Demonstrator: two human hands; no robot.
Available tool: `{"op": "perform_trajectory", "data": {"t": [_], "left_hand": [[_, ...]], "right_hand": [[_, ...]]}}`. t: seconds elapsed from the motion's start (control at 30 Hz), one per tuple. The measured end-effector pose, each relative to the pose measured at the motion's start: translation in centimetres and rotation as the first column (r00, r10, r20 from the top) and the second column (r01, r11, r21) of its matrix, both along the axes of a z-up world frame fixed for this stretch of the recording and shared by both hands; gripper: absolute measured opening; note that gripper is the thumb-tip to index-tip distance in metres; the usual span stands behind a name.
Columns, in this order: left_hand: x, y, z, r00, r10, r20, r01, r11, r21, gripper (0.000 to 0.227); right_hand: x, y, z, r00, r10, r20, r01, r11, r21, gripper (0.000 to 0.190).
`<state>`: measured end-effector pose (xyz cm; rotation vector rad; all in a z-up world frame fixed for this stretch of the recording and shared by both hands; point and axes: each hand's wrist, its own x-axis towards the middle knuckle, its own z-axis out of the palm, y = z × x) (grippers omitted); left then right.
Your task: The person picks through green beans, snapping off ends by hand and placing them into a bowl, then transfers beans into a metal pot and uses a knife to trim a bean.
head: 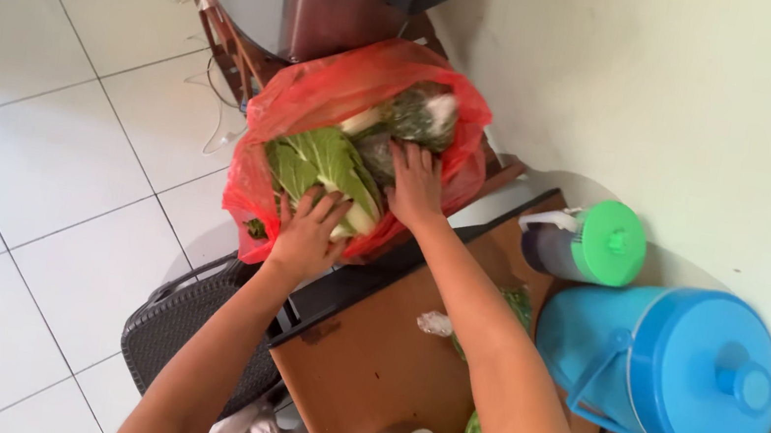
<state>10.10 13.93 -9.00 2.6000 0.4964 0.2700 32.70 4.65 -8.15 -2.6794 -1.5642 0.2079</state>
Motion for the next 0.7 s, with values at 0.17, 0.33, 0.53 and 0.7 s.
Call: {"op": "perform_trajectory", "data": {"t": [0.17, 0.33, 0.53, 0.7], "left_hand": [[0.8, 0.1, -1.0, 0.991, 0.024, 0.131, -0.017, 0.998, -0.053, 0.059], [1.1, -0.3, -1.1, 0.986, 0.059, 0.154, -0.051, 0.997, -0.055, 0.056], [0.7, 0.3, 0.3, 0.988, 0.015, 0.152, 0.019, 0.975, -0.222, 0.057], [-3.1, 1.1, 2.6, 0.882, 0.187, 0.433, -0.18, 0.982, -0.056, 0.042]], "right_hand": [[0.6, 0.6, -0.9, 0.994, -0.089, 0.061, 0.095, 0.989, -0.116, 0.125], [1.6, 3.0, -1.7, 0.982, -0.09, 0.167, 0.128, 0.965, -0.229, 0.129], [3.8, 3.6, -0.3, 0.998, -0.029, 0.062, 0.043, 0.972, -0.233, 0.117], [3.8, 2.6, 1.2, 0.997, 0.063, 0.043, -0.061, 0.997, -0.051, 0.098]]}}
